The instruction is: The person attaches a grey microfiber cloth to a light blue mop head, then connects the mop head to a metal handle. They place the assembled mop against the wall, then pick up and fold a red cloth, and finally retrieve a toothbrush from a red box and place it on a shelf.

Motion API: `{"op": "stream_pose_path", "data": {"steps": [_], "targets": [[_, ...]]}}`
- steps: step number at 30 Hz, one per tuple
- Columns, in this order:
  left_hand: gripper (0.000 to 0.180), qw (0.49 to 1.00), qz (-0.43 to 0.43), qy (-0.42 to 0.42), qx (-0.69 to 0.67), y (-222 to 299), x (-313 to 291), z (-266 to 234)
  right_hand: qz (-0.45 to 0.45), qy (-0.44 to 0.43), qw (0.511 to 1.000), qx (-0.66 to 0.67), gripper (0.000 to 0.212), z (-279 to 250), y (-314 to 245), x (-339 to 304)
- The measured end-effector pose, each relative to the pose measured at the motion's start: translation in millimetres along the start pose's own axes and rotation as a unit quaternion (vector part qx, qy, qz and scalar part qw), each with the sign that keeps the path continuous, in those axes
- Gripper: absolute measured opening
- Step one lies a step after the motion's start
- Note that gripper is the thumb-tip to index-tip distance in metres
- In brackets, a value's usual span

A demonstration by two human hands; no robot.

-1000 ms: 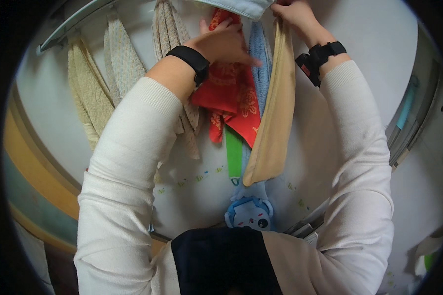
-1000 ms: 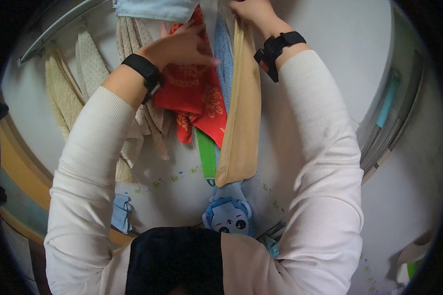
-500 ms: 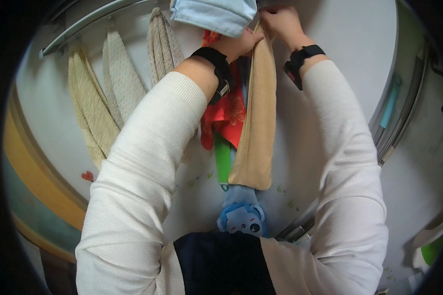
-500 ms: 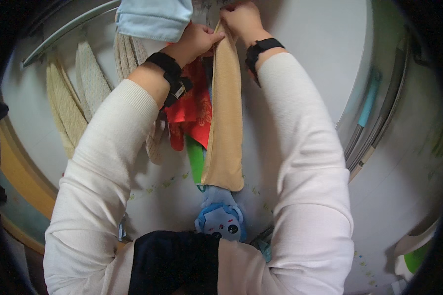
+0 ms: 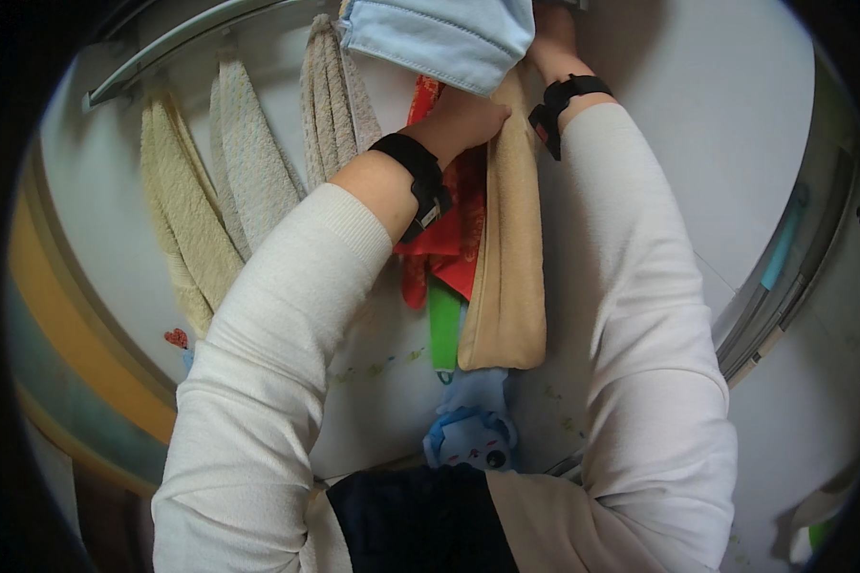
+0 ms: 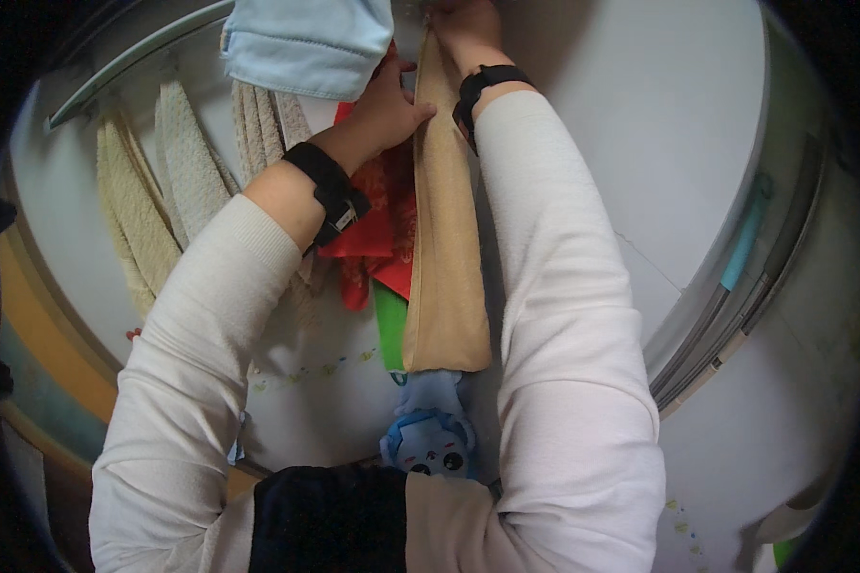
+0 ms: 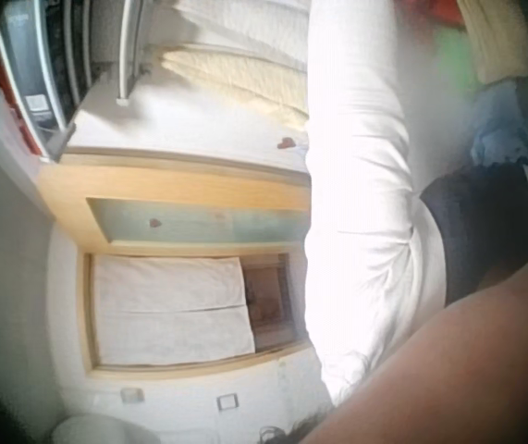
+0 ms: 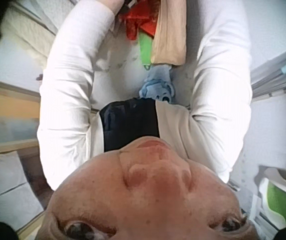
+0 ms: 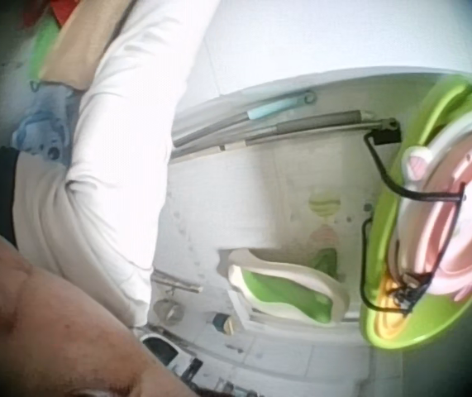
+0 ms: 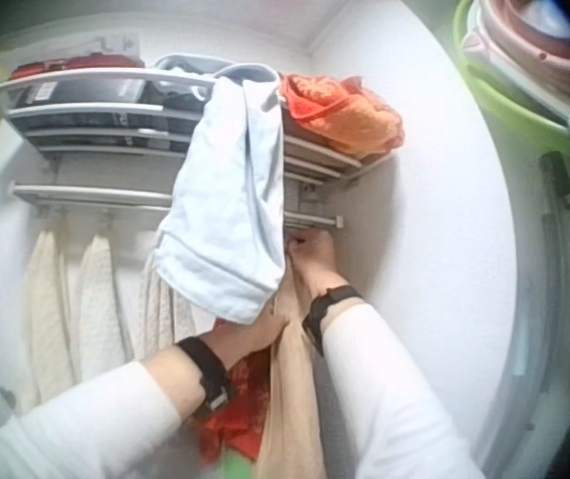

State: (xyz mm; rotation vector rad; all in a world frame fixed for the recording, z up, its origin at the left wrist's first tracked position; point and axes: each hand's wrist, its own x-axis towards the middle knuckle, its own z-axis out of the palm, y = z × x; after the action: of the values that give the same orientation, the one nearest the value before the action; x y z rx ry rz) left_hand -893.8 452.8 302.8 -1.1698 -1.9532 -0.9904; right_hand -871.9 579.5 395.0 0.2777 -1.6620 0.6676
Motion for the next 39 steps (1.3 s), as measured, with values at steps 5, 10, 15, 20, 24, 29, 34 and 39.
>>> {"op": "stream_pose_path", "data": {"steps": [5,10,15,20,24,29,34,39], "targets": [[0.069,1.000,0.016,-0.017,-0.004,-7.3,-4.4,-2.8,0.083,-0.049,0.992,-0.078,0.022,-15.1,-25.1,1.1],[0.068,0.999,0.031,-0.023,0.011,-8.9,-7.0,-5.6,0.148,-0.102,0.983,0.018,0.034,-16.9,-19.5,3.0],[0.070,0.998,0.024,-0.052,0.023,-12.0,-16.2,-4.9,-0.057,-0.021,0.994,-0.090,0.035,5.5,46.0,-0.9],[0.093,0.985,0.017,-0.166,-0.031,-2.7,-54.6,-0.9,0.009,-0.044,0.997,-0.063,0.029,13.3,61.8,-26.0],[0.113,0.935,-0.011,-0.355,0.010,18.8,-94.1,-14.5,0.000,0.071,0.983,-0.170,0.026,-11.8,19.0,-60.9],[0.107,0.935,0.096,-0.340,0.042,38.0,-132.1,-57.5,-0.188,0.352,0.914,-0.071,0.041,-98.7,-77.1,-27.4],[0.096,0.916,0.112,-0.367,0.118,55.0,-149.2,-101.2,-0.224,0.216,0.850,-0.425,0.102,-147.9,-160.2,36.7],[0.086,0.925,0.129,-0.329,0.135,68.9,-157.5,-138.1,-0.084,-0.082,0.896,-0.428,0.069,-144.2,-179.3,82.6]]}}
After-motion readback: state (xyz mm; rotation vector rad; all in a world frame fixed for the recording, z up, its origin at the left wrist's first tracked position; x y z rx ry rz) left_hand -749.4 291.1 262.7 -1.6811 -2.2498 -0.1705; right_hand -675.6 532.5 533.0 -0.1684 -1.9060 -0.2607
